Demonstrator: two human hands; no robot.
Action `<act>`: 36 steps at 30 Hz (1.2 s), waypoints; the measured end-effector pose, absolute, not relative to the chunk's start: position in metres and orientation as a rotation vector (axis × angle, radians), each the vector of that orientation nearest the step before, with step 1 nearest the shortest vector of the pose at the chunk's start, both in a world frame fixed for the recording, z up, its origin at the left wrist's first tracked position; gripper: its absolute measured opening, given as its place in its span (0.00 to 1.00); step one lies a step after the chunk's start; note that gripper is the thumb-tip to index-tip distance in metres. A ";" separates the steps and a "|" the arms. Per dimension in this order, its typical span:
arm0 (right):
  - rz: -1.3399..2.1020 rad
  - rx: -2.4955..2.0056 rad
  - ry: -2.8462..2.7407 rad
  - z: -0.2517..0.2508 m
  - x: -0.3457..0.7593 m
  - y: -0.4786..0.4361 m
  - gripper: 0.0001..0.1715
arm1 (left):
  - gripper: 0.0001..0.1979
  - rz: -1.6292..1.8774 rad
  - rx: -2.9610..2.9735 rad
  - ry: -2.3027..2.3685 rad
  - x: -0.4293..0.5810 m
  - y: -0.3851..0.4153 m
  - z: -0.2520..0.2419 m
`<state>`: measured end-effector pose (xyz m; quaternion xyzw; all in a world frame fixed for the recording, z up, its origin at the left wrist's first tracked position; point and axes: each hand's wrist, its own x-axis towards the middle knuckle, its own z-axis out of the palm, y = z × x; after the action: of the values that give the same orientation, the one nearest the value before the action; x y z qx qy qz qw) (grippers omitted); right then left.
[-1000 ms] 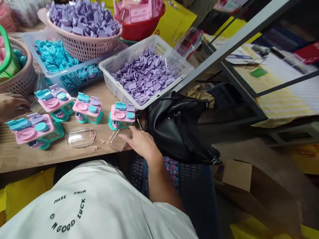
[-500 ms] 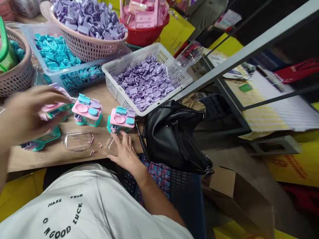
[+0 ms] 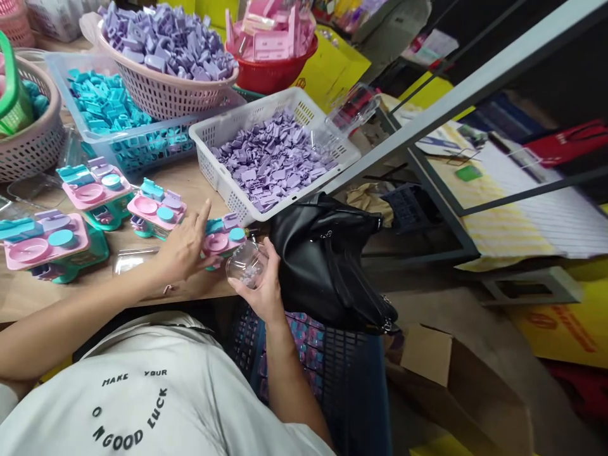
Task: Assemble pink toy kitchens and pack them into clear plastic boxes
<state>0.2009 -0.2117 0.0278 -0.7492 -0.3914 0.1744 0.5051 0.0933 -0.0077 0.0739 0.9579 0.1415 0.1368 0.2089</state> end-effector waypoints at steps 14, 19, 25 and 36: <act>0.287 -1.879 -1.427 0.109 0.227 -0.200 0.67 | 0.73 0.460 2.172 -0.076 0.089 0.002 0.018; 0.162 -2.032 -1.802 0.142 0.209 -0.162 0.54 | 0.73 0.394 2.050 0.071 0.096 -0.012 0.011; 0.264 -2.183 -1.903 0.139 0.204 -0.146 0.52 | 0.70 0.234 2.041 0.262 0.091 -0.022 0.028; 0.343 -2.189 -1.790 0.127 0.206 -0.152 0.54 | 0.64 0.329 2.153 0.231 0.078 -0.022 0.021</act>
<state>0.2061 -0.1519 0.1274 -0.7604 -0.6215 0.1190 0.1462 0.0777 -0.0220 0.0211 0.8738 0.0937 0.1334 0.4581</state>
